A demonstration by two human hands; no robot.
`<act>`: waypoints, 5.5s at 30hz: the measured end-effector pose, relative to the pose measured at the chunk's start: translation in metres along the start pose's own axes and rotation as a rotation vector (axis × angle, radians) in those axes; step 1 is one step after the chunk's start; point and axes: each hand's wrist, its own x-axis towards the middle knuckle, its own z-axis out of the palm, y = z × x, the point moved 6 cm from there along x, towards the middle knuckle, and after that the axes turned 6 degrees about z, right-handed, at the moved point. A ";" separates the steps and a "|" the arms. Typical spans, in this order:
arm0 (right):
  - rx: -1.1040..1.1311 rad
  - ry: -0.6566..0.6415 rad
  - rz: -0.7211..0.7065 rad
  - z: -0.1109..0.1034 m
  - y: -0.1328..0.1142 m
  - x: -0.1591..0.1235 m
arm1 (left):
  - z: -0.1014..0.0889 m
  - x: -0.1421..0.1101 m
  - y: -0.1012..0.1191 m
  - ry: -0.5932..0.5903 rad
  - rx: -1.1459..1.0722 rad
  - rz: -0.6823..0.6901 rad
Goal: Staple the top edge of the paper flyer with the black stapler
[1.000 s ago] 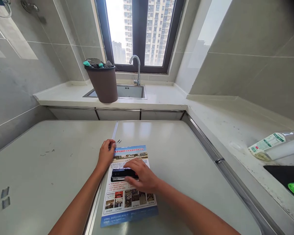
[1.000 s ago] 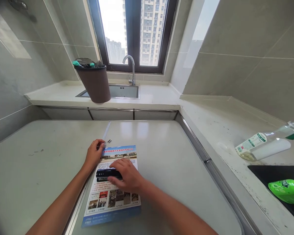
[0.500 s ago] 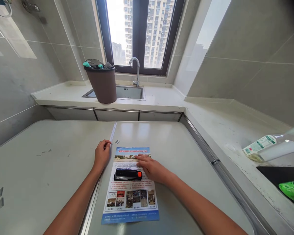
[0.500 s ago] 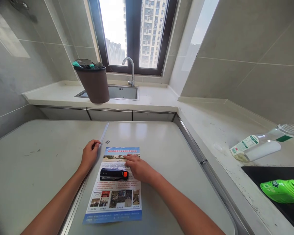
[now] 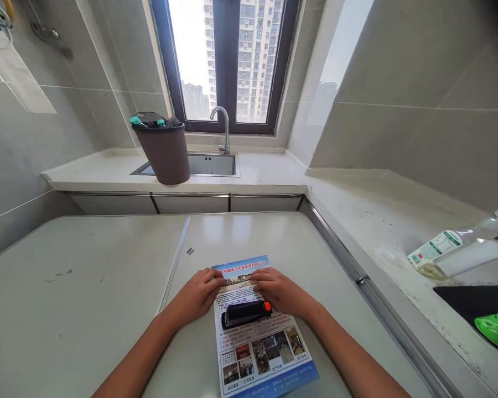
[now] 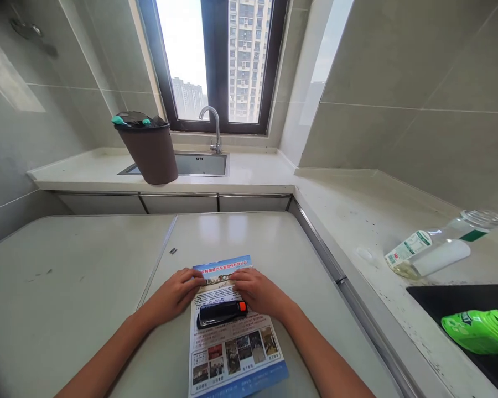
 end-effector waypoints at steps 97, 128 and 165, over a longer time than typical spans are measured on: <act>-0.307 0.334 -0.181 0.006 -0.045 -0.010 | 0.038 -0.004 -0.011 0.122 -1.946 -0.630; 0.225 0.131 0.072 0.002 -0.011 0.002 | 0.021 0.000 -0.029 0.424 -1.546 -0.505; -0.315 0.647 0.600 -0.094 0.154 0.032 | -0.014 -0.006 -0.039 0.796 -1.681 -0.236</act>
